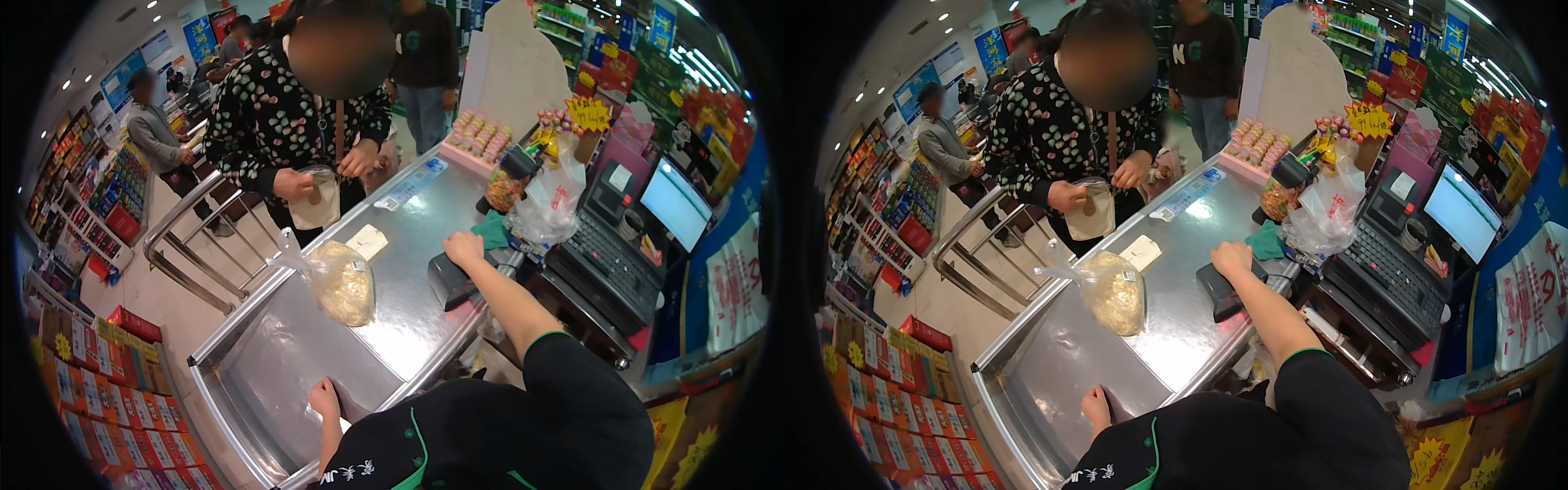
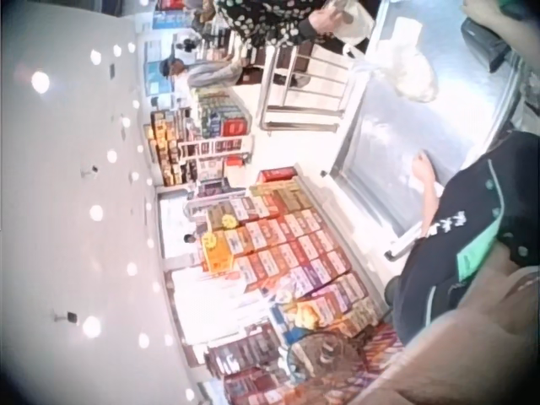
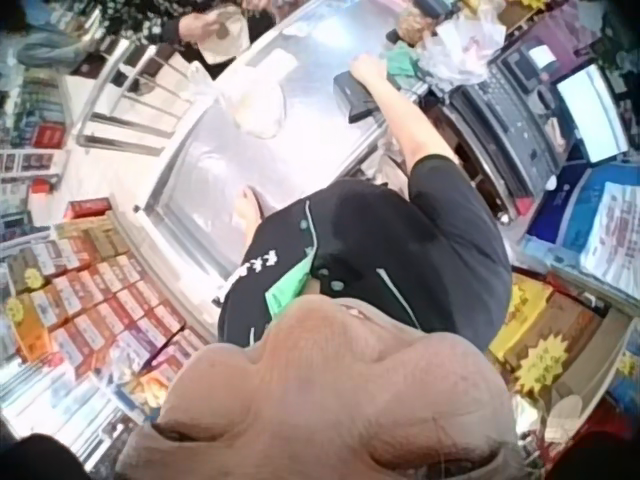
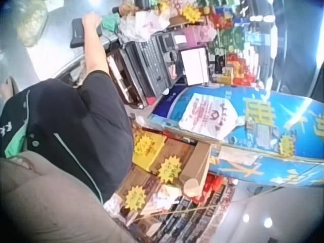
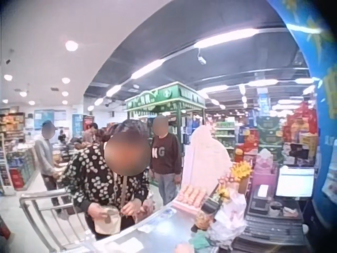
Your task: The person scans various grocery items at a checkout counter, including bananas, packaged food, and vegetables. They use a barcode scanner to process each item and place them into plastic bags for customers.
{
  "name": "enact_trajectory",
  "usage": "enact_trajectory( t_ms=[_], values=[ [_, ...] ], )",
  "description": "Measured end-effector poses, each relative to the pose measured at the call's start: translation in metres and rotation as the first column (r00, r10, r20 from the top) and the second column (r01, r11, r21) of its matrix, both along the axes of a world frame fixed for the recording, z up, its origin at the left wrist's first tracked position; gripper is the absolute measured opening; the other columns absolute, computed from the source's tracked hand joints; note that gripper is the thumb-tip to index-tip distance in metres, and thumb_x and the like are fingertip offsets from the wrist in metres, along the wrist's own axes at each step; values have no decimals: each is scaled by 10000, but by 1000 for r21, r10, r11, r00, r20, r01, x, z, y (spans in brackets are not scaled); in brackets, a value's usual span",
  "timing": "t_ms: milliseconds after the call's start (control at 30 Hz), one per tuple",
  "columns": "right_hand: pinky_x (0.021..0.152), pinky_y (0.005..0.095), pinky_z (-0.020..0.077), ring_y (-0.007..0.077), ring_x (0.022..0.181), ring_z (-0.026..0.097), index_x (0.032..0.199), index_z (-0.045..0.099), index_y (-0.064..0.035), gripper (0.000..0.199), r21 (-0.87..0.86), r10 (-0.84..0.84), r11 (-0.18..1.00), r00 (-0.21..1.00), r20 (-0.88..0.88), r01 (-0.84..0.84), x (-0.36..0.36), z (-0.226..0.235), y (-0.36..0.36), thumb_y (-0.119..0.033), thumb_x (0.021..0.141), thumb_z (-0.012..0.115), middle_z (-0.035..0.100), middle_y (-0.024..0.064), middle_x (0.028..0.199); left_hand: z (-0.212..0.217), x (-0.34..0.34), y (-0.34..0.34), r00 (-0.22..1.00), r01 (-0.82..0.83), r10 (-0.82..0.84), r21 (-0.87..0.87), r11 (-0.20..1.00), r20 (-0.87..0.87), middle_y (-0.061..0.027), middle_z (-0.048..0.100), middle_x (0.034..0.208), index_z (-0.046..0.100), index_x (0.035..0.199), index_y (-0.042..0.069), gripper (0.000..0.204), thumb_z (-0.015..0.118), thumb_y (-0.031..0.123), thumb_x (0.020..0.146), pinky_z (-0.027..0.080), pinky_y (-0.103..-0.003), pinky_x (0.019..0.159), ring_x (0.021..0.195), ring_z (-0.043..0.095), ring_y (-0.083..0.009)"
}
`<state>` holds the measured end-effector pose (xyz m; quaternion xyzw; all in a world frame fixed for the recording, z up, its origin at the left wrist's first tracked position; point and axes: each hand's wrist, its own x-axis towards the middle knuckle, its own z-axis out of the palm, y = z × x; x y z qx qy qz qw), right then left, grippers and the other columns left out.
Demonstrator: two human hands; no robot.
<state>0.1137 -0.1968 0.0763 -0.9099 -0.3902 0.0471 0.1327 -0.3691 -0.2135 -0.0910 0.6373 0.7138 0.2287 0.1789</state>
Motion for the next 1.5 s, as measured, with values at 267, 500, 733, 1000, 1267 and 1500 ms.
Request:
enact_trajectory(
  t_ms=[267,500,733,1000,1267,1500],
  values=[
    [871,467,415,349,978,616,884,724,-46,392,4,1,1000,1000,-25,0,-6,7,-3,-357,845,489,680,199,952,5,-4,0,999,34,-34,5,999,18,-194,622,684,655,736,4,352,545,307,879,440,-462,587,629,597,-376],
    [886,462,417,336,977,624,900,726,-66,392,-22,8,1000,1000,-22,-8,-10,3,-1,-378,861,493,680,191,967,8,-9,0,1000,31,-31,-31,999,6,-195,621,678,663,739,7,361,549,324,871,454,-460,597,632,603,-377],
    [883,473,425,344,951,628,905,730,-104,361,-8,-1,1000,1000,11,1,-5,-1,-1,-369,833,496,680,184,937,8,-6,2,1000,16,-16,-16,1000,14,-188,629,681,674,725,19,336,575,318,842,468,-460,618,647,611,-372],
    [883,458,423,331,952,640,928,738,-140,326,15,20,1000,999,49,-21,-4,2,2,-326,844,483,687,176,945,-8,-11,66,671,-21,128,-153,988,730,-65,572,787,562,928,25,215,628,187,802,460,-328,643,705,545,-169],
    [845,470,472,385,919,628,895,703,-94,375,-18,85,996,994,62,-84,1,-4,3,-372,838,458,666,203,948,23,43,56,935,352,-336,-175,919,118,-228,250,1474,360,1412,120,740,653,423,803,263,-504,1071,1367,243,-375],
    [823,489,465,379,916,627,933,708,-114,343,-17,70,997,996,46,-69,-1,2,1,-330,837,459,670,195,942,31,36,19,858,436,-498,-335,835,-123,-107,-4,1569,175,1493,268,866,637,515,804,146,-666,1041,1433,16,-355]
  ],
)
